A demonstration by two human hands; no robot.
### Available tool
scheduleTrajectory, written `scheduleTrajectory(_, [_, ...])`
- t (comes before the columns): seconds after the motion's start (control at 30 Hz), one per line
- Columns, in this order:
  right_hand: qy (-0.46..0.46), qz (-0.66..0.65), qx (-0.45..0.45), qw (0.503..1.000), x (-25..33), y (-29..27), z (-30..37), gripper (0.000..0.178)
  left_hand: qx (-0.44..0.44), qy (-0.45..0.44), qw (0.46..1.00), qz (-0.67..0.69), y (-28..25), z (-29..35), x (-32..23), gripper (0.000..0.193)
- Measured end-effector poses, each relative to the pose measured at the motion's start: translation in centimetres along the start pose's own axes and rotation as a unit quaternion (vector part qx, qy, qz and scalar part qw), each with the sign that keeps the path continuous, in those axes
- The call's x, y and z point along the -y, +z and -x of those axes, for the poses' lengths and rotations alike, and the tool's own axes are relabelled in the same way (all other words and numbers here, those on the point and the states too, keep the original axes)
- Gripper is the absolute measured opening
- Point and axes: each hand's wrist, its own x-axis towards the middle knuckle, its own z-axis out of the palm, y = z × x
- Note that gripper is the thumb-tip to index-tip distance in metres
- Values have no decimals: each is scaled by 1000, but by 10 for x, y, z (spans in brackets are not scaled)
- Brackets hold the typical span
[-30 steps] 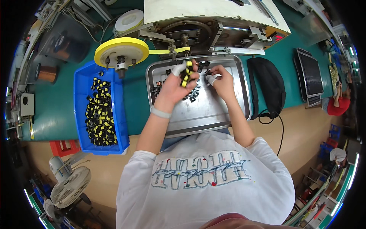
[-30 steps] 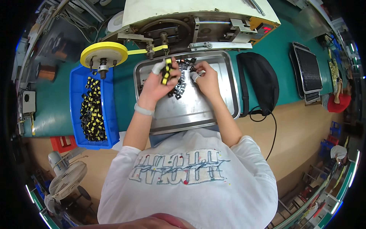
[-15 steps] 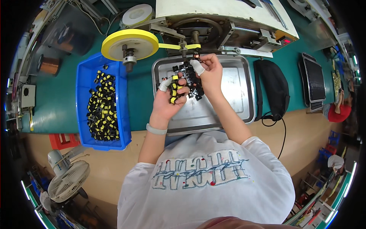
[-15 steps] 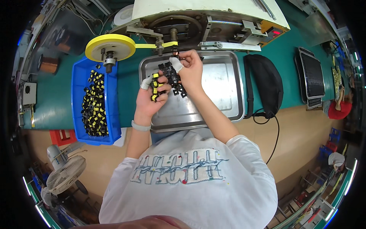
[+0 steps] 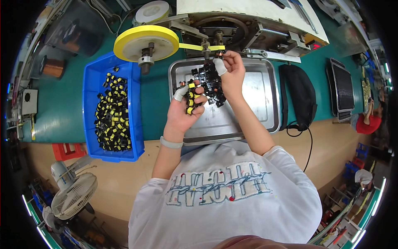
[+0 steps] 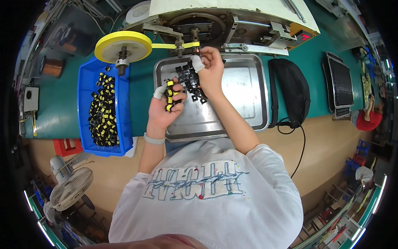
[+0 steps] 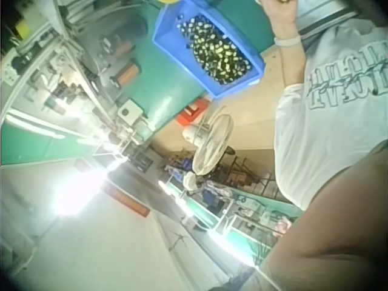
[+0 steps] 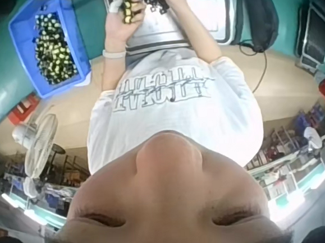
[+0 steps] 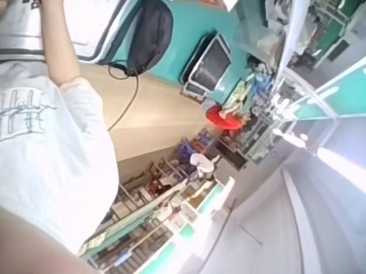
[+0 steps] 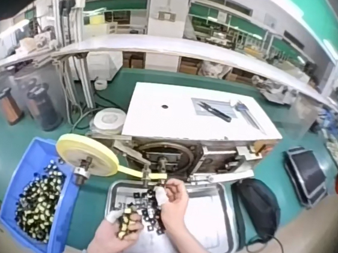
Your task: The person is assembling small electronic components using a specialized assembly machine at a workbench.
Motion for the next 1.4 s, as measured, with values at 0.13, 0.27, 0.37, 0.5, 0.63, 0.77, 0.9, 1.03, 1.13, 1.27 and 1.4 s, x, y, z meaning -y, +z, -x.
scheduleTrajectory(0.13, [35,25,-19,999,9,2,1,25,-55,18,998,-39,13,0,3,24])
scheduleTrajectory(0.27, [172,132,56,975,16,-10,13,27,-77,21,997,-20,11,-2,0,17])
scheduleTrajectory(0.37, [197,76,64,975,25,-14,24,23,25,-25,999,4,-7,-12,-8,17])
scheduleTrajectory(0.5, [184,106,75,974,41,-31,27,15,-23,-29,999,-24,2,-34,-7,19])
scheduleTrajectory(0.63, [170,70,75,980,49,-53,28,19,-47,-71,996,6,8,-63,-3,22])
scheduleTrajectory(0.77, [203,21,25,979,60,-62,30,21,-100,-36,993,-52,29,-85,6,26])
scheduleTrajectory(0.9, [199,-17,-21,980,68,-64,31,17,-17,-92,995,40,26,-95,7,27])
scheduleTrajectory(1.03, [153,6,-47,987,63,-57,28,17,46,-87,994,-36,15,-77,14,24])
scheduleTrajectory(1.13, [148,-4,-37,988,61,-37,23,17,8,-61,998,-17,7,-53,17,27])
scheduleTrajectory(1.27, [155,-42,-21,987,53,-7,14,16,-22,-1,999,-31,5,-33,11,29])
scheduleTrajectory(1.4, [117,-53,-37,991,44,10,15,14,-21,14,1000,-16,-2,-19,1,30])
